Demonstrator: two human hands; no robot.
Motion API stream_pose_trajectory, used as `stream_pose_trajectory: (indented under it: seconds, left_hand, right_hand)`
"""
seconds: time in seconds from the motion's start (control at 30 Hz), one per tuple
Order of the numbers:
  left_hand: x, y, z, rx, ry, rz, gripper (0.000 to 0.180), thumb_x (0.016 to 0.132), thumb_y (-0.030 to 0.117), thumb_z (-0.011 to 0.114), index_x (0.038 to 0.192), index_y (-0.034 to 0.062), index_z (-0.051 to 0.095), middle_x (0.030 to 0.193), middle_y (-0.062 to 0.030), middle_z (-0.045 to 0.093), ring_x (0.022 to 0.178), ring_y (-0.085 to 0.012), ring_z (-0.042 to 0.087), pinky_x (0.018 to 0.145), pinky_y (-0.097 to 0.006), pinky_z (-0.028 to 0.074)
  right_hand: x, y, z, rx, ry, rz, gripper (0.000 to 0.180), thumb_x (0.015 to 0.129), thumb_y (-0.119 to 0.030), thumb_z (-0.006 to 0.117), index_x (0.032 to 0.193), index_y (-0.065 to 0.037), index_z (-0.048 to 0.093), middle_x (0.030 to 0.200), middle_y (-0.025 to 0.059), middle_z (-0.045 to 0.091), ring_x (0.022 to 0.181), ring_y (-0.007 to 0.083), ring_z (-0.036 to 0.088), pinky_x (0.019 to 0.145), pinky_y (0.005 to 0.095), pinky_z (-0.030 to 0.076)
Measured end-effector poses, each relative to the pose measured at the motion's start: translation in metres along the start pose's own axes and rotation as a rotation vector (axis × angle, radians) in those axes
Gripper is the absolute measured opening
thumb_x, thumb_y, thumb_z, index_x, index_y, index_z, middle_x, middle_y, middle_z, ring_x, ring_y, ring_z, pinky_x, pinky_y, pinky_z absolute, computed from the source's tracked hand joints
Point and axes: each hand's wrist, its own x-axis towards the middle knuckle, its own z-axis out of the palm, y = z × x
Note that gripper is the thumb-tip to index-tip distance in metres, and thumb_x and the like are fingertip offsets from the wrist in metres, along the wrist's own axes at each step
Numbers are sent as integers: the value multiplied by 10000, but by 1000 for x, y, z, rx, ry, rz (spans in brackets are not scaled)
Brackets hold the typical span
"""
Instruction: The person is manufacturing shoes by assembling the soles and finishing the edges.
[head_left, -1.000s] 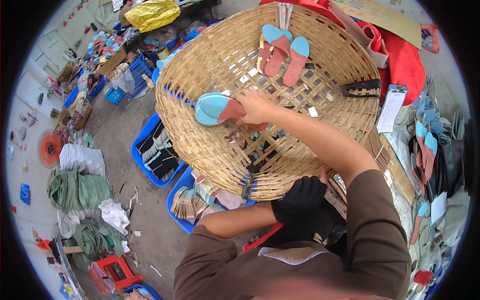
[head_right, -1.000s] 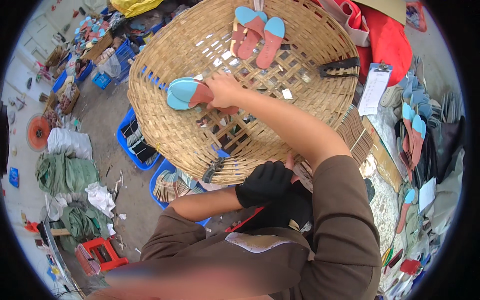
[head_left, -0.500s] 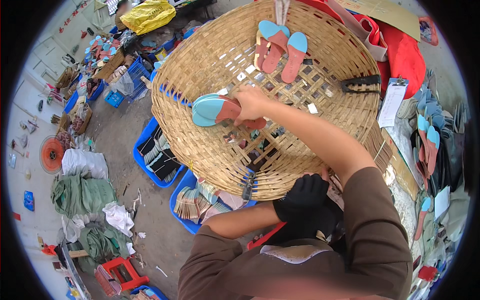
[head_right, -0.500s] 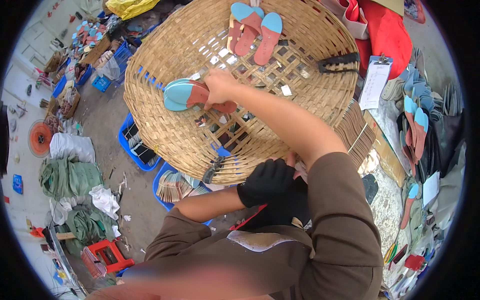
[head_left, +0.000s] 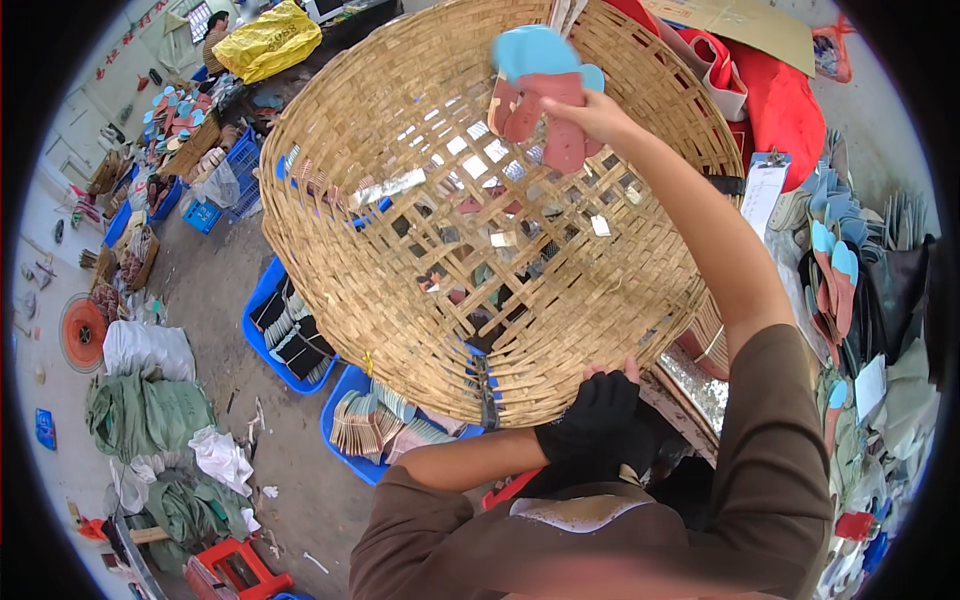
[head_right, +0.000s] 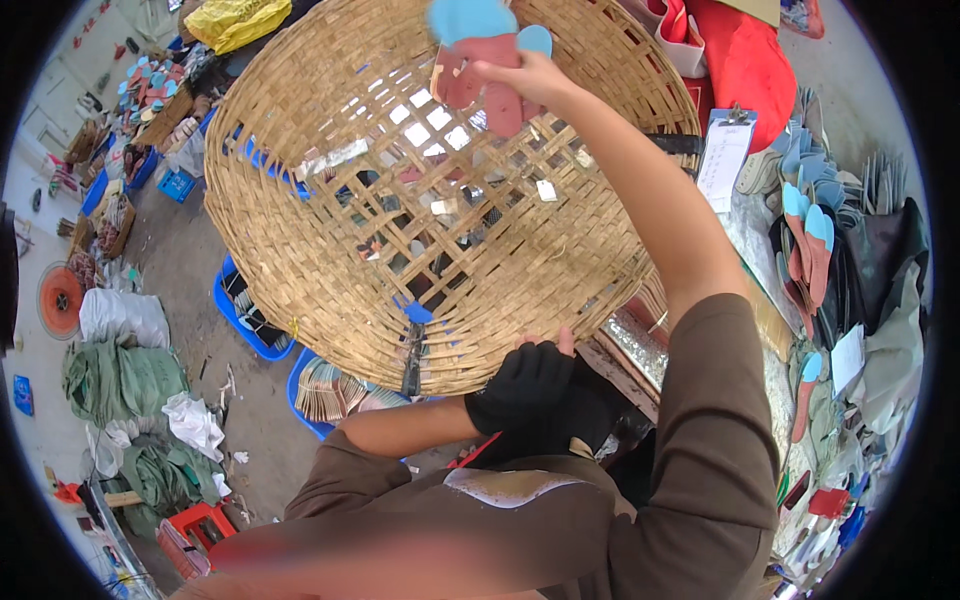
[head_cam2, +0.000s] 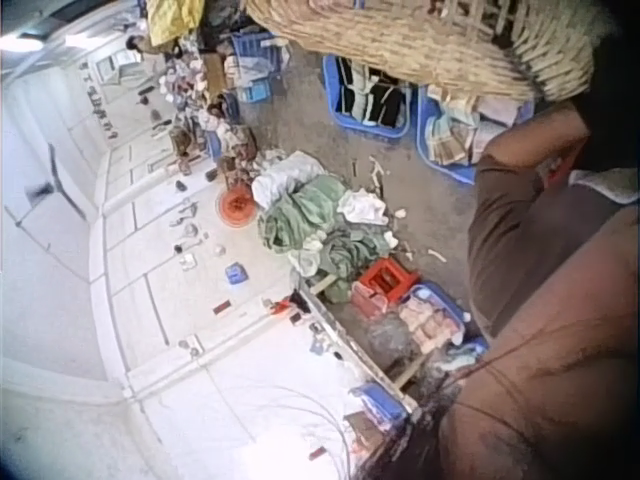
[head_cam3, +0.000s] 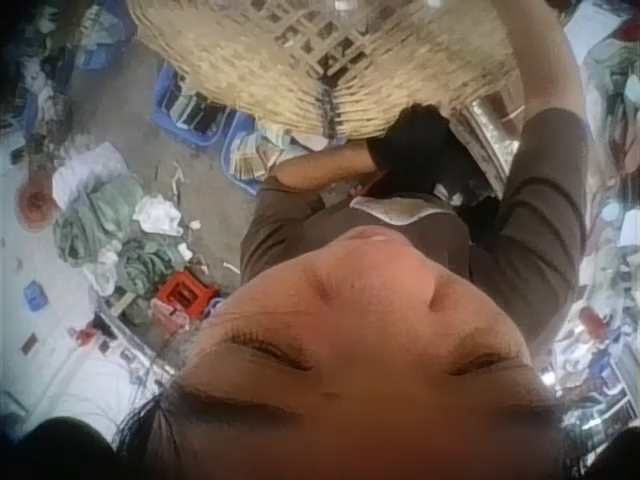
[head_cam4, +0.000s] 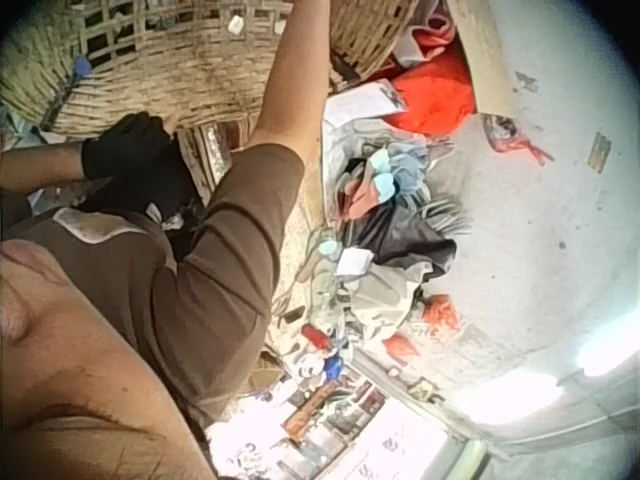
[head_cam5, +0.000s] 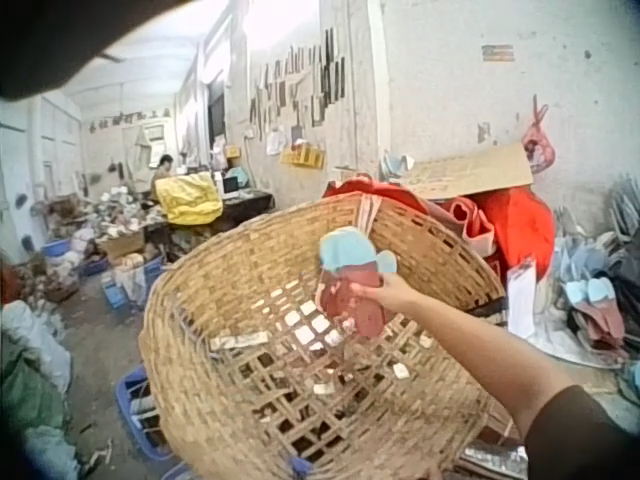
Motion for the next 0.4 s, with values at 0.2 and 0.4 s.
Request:
stream_pose_trajectory:
  seconds: [0.2,0.4]
  left_hand:
    - [4,5,2,-9,54,50,373,982,278,556,1245,35,657,807,-89,644,714,-172,602,676,-260,449]
    - [-7,2,4,15,-8,33,412,1007,354,554,1256,43,656,806,-104,660,717,-170,618,671,-254,455]
  right_hand:
    - [53,99,-60,-28,394,51,891,743,-683,763,1364,-66,599,1375,221,432,1266,296,536,1006,396,506]
    - [54,81,-15,64,416,-20,942,723,-621,815,1464,-137,495,1377,199,289,1320,343,455,1072,421,457]
